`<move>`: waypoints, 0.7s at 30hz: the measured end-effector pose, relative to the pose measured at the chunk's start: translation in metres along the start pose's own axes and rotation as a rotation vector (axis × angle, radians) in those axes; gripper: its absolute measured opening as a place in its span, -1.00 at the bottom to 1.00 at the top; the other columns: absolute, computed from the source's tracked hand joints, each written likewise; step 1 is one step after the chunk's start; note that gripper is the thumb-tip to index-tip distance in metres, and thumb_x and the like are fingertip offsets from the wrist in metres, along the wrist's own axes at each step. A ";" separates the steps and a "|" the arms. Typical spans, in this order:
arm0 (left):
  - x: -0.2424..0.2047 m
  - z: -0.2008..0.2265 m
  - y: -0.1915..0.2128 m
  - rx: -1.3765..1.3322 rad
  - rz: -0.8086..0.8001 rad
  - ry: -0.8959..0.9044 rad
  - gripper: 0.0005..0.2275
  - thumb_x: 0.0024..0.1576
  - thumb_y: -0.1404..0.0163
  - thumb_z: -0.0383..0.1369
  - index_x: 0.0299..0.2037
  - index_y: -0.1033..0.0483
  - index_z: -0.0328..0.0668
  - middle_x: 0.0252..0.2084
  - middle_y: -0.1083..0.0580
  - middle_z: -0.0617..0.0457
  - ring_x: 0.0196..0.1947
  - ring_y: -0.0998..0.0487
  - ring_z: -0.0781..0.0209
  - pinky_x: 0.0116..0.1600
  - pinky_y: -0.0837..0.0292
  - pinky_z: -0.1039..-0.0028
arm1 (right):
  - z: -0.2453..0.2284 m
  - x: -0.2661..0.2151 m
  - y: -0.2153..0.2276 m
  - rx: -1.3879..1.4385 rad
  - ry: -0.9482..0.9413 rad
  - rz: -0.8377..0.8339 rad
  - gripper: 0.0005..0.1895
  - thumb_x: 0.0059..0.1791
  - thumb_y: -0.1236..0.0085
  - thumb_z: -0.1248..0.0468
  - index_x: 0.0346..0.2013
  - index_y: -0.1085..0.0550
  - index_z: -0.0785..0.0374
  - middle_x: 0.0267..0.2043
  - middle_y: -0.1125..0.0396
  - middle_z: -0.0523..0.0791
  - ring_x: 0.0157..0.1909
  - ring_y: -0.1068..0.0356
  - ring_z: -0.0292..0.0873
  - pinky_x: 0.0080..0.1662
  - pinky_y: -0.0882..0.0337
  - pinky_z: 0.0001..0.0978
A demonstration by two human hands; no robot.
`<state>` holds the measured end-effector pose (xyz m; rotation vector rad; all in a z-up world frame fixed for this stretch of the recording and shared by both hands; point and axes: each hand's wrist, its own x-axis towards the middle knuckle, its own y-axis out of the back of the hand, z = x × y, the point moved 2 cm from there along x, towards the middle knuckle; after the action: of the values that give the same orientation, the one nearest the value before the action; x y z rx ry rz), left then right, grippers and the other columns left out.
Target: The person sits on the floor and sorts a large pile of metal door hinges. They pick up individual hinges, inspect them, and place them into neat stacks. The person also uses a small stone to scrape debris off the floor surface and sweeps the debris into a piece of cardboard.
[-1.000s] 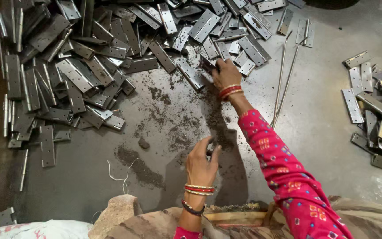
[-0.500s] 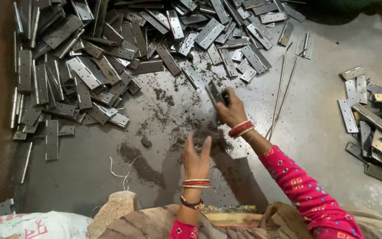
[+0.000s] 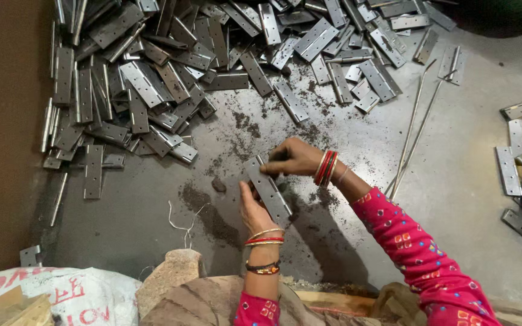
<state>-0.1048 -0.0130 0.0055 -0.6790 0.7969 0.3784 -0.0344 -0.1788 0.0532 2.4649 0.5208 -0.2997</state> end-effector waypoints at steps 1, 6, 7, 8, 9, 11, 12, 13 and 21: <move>-0.006 0.006 -0.005 0.017 -0.058 -0.106 -0.62 0.26 0.10 -0.08 -0.01 -0.51 -0.28 -0.18 -0.53 -0.02 -0.25 -0.57 0.19 -0.19 -0.53 0.39 | 0.008 0.013 0.002 -0.049 -0.053 0.026 -0.59 0.03 -0.12 -0.07 -0.26 -0.64 0.20 -0.42 -0.53 -0.21 -0.52 -0.46 -0.25 -0.44 -0.47 -0.42; -0.017 0.005 -0.005 0.181 -0.029 -0.342 -0.70 0.26 0.03 -0.14 -0.07 -0.50 -0.25 -0.19 -0.48 0.09 -0.26 -0.46 0.31 -0.14 -0.41 0.44 | 0.078 0.092 0.045 -0.623 -0.225 0.700 -0.56 -0.06 -0.28 -0.07 -0.12 -0.53 0.20 -0.19 -0.44 -0.02 -0.16 -0.41 -0.03 -0.22 -0.47 -0.13; -0.017 0.004 -0.006 0.143 -0.070 -0.350 -0.72 0.26 0.03 -0.17 -0.08 -0.50 -0.26 -0.19 -0.49 0.07 -0.26 -0.46 0.30 -0.14 -0.41 0.42 | 0.094 0.101 0.050 -0.724 -0.265 0.756 -0.52 -0.14 -0.34 -0.08 -0.15 -0.53 0.21 -0.17 -0.43 -0.01 -0.09 -0.40 0.04 -0.23 -0.46 -0.07; -0.018 0.003 -0.006 0.106 -0.110 -0.356 -0.73 0.26 0.03 -0.19 -0.09 -0.50 -0.27 -0.20 -0.49 0.05 -0.26 -0.46 0.28 -0.15 -0.41 0.40 | 0.109 0.109 0.055 -0.825 -0.305 0.812 -0.47 -0.22 -0.39 -0.09 -0.18 -0.52 0.22 -0.16 -0.42 0.00 -0.01 -0.39 0.10 -0.23 -0.46 -0.02; -0.017 0.002 -0.006 0.071 -0.150 -0.362 -0.74 0.26 0.02 -0.21 -0.10 -0.49 -0.28 -0.21 -0.49 0.03 -0.26 -0.45 0.26 -0.15 -0.40 0.39 | 0.122 0.117 0.059 -0.823 -0.277 0.806 -0.51 -0.20 -0.38 -0.06 -0.19 -0.53 0.22 -0.15 -0.41 0.01 -0.03 -0.39 0.11 -0.20 -0.47 -0.02; -0.015 -0.002 -0.004 0.001 -0.178 -0.339 -0.77 0.29 0.00 -0.25 -0.12 -0.47 -0.31 -0.20 -0.47 0.03 -0.23 -0.44 0.25 -0.11 -0.39 0.37 | 0.142 0.128 0.061 -0.820 -0.219 0.781 -0.59 -0.16 -0.35 0.00 -0.21 -0.54 0.20 -0.13 -0.40 0.04 -0.07 -0.39 0.14 -0.15 -0.48 -0.02; -0.015 -0.004 -0.001 -0.036 -0.185 -0.326 -0.78 0.30 -0.01 -0.27 -0.13 -0.46 -0.33 -0.19 -0.46 0.04 -0.21 -0.43 0.24 -0.09 -0.39 0.36 | 0.149 0.134 0.058 -0.847 -0.275 0.734 -0.64 -0.11 -0.30 0.02 -0.19 -0.53 0.19 -0.12 -0.41 0.02 -0.06 -0.40 0.12 -0.12 -0.47 0.01; -0.014 -0.006 -0.002 -0.028 -0.183 -0.323 -0.79 0.28 -0.01 -0.28 -0.11 -0.47 -0.32 -0.17 -0.48 0.04 -0.19 -0.45 0.26 -0.06 -0.38 0.39 | 0.155 0.139 0.062 -0.877 -0.332 0.693 -0.69 -0.05 -0.25 0.04 -0.18 -0.53 0.19 -0.12 -0.42 -0.01 -0.05 -0.41 0.10 -0.09 -0.46 0.04; -0.029 -0.005 -0.009 -0.038 -0.026 -0.089 -0.59 0.14 -0.10 -0.34 0.17 -0.25 0.04 0.06 -0.54 0.09 0.03 -0.53 0.32 0.16 -0.33 0.51 | 0.172 0.131 0.085 -0.999 -0.169 0.937 -0.93 0.02 -0.12 0.23 -0.26 -0.54 0.11 -0.16 -0.42 -0.06 -0.05 -0.41 0.02 -0.23 -0.43 -0.03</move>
<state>-0.1211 -0.0246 0.0283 -0.7025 0.6969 0.3978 0.1035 -0.3064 -0.0837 1.4455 -0.4883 0.1317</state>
